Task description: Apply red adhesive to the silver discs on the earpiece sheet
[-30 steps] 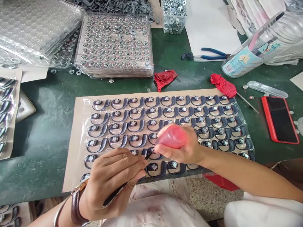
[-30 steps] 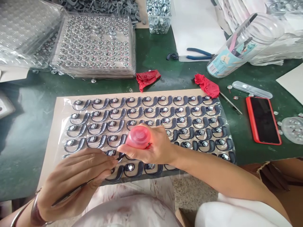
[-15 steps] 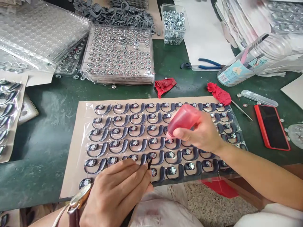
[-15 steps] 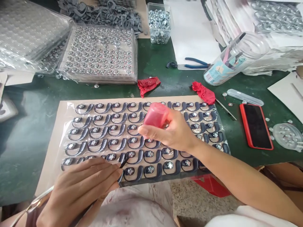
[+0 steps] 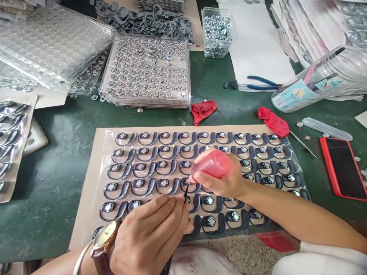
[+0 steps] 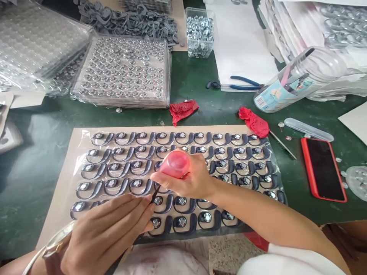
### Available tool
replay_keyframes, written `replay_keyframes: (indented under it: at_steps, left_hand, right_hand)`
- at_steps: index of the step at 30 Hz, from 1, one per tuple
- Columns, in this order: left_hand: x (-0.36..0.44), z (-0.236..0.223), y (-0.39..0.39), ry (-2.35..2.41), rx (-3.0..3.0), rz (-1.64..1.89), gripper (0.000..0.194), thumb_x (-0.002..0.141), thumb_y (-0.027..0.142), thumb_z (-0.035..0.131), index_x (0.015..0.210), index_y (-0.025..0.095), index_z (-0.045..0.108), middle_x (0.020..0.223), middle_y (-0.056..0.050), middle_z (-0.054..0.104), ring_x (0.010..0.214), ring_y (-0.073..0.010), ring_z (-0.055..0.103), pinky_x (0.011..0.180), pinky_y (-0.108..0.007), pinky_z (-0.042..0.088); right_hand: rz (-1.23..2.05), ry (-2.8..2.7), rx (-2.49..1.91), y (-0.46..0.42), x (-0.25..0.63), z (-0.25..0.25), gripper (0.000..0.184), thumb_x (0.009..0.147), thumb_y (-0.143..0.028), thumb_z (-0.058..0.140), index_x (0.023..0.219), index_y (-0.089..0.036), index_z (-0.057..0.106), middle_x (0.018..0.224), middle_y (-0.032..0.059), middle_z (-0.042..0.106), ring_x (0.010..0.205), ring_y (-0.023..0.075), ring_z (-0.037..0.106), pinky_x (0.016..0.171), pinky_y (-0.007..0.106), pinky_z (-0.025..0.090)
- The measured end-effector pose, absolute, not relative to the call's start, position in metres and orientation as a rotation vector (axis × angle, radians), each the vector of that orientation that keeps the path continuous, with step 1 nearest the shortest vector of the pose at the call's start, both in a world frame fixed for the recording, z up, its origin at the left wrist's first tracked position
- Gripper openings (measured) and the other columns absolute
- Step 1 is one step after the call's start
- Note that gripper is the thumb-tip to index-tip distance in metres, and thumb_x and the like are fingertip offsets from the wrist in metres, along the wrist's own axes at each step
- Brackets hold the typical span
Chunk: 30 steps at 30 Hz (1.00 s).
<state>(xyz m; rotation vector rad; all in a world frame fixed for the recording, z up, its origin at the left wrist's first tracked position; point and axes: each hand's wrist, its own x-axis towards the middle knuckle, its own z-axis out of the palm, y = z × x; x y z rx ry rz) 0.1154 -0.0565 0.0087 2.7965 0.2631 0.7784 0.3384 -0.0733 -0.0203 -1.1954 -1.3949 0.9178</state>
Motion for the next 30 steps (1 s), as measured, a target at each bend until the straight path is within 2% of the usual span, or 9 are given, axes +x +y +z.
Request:
replay_keyframes:
  at_steps: [5,13,25,30]
  left_hand:
    - [0.1171,0.0088,-0.0607,0.286,2.810,0.802,0.018,0.092,0.012,0.055,0.100,0.006,0.070,0.102,-0.008,0.074,0.101,-0.0218,0.069,0.089,-0.034,0.056]
    - [0.1163,0.0030,-0.0625,0.338,2.782,0.847,0.016,0.091,0.012,0.056,0.099,0.007,0.070,0.102,-0.007,0.074,0.103,-0.0204,0.068,0.092,-0.033,0.057]
    - [0.1140,0.0026,-0.0611,0.327,2.756,0.814,0.018,0.091,0.013,0.057,0.102,0.007,0.070,0.105,-0.007,0.073,0.105,-0.0205,0.067,0.096,-0.034,0.055]
    - [0.1150,0.0091,-0.0551,0.297,2.701,0.725,0.020,0.093,0.013,0.053,0.101,0.006,0.070,0.104,-0.008,0.073,0.105,-0.0207,0.067,0.099,-0.035,0.051]
  right_hand:
    - [0.875,-1.469,-1.216,-0.0708,0.3381,-0.0193,0.011,0.080,-0.026,0.071,0.073,-0.019,0.067,0.063,0.0009,0.070,0.059,0.0137,0.065,0.060,0.027,0.055]
    - [0.857,-1.374,-1.228,-0.0727,0.3367,-0.0212,0.011,0.079,-0.025,0.073,0.075,-0.018,0.065,0.056,-0.0007,0.067,0.051,0.0126,0.062,0.053,0.027,0.053]
    - [0.792,-1.428,-1.359,-0.0702,0.3396,-0.0176,0.027,0.085,-0.039,0.067,0.068,-0.019,0.068,0.060,0.0012,0.066,0.055,0.0131,0.061,0.056,0.028,0.053]
    - [0.722,-1.456,-1.388,-0.0700,0.3421,-0.0116,0.025,0.087,-0.033,0.064,0.066,-0.019,0.065,0.052,-0.0012,0.064,0.047,0.0108,0.058,0.050,0.026,0.050]
